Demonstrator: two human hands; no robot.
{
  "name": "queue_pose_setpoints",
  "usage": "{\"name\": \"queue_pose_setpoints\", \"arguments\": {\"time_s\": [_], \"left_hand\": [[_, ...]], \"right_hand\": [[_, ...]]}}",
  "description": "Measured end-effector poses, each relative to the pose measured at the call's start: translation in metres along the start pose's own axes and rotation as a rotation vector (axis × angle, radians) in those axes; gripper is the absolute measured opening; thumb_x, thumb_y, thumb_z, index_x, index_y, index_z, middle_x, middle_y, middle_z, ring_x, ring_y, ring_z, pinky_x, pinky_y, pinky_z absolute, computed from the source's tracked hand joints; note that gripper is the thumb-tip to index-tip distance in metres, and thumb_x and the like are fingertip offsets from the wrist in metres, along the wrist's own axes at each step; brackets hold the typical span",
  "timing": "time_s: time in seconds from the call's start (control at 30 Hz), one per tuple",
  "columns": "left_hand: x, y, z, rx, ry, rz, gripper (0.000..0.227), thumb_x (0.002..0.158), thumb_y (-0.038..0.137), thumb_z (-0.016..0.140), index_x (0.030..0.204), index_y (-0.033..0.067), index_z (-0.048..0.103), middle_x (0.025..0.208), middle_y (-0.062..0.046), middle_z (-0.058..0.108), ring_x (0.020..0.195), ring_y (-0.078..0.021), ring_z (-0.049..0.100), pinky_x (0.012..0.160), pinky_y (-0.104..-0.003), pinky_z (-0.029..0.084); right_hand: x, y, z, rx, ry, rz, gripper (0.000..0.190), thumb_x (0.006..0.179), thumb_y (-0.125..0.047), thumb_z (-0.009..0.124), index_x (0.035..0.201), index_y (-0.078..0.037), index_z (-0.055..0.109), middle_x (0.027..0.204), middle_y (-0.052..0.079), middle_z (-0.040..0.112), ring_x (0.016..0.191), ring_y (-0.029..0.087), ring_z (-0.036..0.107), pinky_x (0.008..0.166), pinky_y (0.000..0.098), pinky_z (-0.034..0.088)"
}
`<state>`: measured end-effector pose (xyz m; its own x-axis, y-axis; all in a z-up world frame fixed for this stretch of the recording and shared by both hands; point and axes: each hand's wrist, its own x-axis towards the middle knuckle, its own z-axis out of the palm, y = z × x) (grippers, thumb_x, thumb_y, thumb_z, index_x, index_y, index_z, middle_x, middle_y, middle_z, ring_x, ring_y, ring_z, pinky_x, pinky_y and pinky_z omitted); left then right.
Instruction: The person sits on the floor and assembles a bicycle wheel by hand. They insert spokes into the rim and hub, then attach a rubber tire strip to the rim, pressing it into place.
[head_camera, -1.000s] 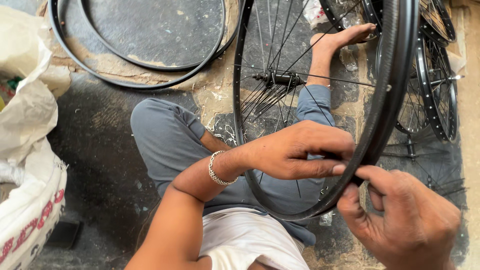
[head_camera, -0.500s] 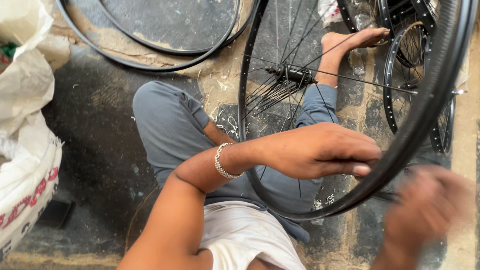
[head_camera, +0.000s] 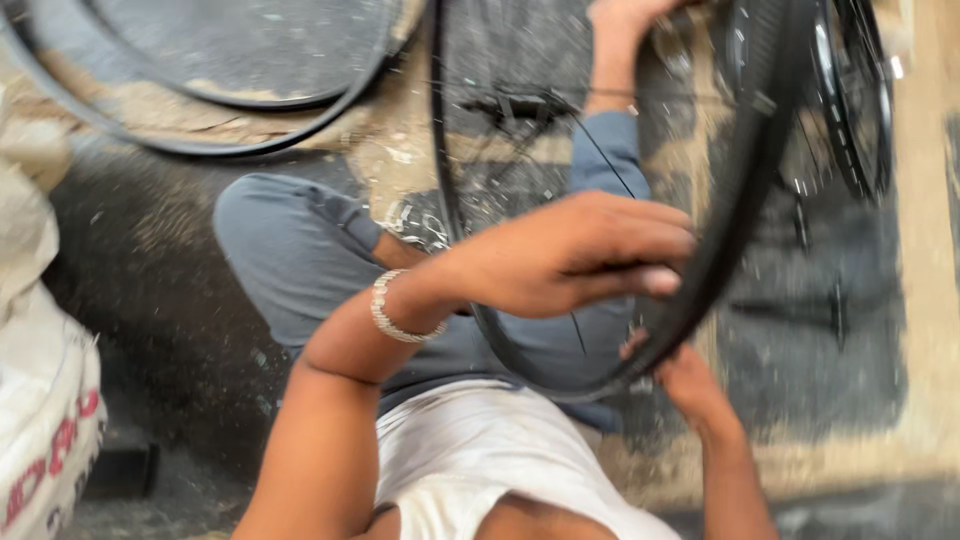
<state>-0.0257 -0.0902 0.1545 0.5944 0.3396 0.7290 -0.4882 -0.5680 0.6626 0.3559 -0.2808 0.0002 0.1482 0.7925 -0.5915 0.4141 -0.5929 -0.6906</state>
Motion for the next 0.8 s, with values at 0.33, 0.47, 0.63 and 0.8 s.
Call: {"name": "queue_pose_setpoints", "arguments": {"time_s": [0.33,0.47,0.63,0.8], "left_hand": [[0.013,0.009,-0.020,-0.089,-0.130,-0.001,0.020,0.116,0.025,0.060,0.122,0.0058,0.060,0.116,-0.009,0.063,0.110,-0.0278,0.066,0.095,-0.033,0.054],[0.015,0.005,-0.019,-0.014,-0.144,-0.050,0.025,0.116,0.027,0.064,0.125,0.0043,0.060,0.114,-0.008,0.064,0.109,-0.0276,0.066,0.097,-0.034,0.054],[-0.019,0.000,0.021,0.362,0.336,0.068,0.028,0.111,0.030,0.060,0.128,0.0096,0.052,0.116,-0.013,0.054,0.107,-0.0287,0.058,0.097,-0.036,0.047],[-0.049,-0.035,0.066,0.694,0.049,-0.293,0.039,0.098,0.039,0.071,0.123,0.0097,0.067,0.080,-0.006,0.061,0.078,-0.0261,0.061,0.074,-0.040,0.044]], "right_hand": [[-0.048,-0.094,0.014,0.414,0.185,-0.233,0.035,0.106,-0.026,0.068,0.120,0.005,0.063,0.081,0.007,0.066,0.061,0.012,0.058,0.053,0.0259,0.044],[-0.084,-0.135,0.046,0.548,-0.169,-0.342,0.053,0.099,-0.043,0.069,0.123,0.003,0.072,0.072,-0.009,0.055,0.059,0.001,0.049,0.052,0.0199,0.039],[-0.112,-0.197,0.070,-0.045,0.051,-0.664,0.056,0.082,-0.052,0.077,0.108,-0.003,0.073,0.080,-0.004,0.063,0.068,0.004,0.060,0.057,0.0215,0.045],[-0.107,-0.240,0.071,-0.460,0.145,-0.937,0.026,0.087,-0.032,0.078,0.088,-0.008,0.067,0.078,0.002,0.065,0.069,0.011,0.065,0.062,0.0273,0.050]]}}
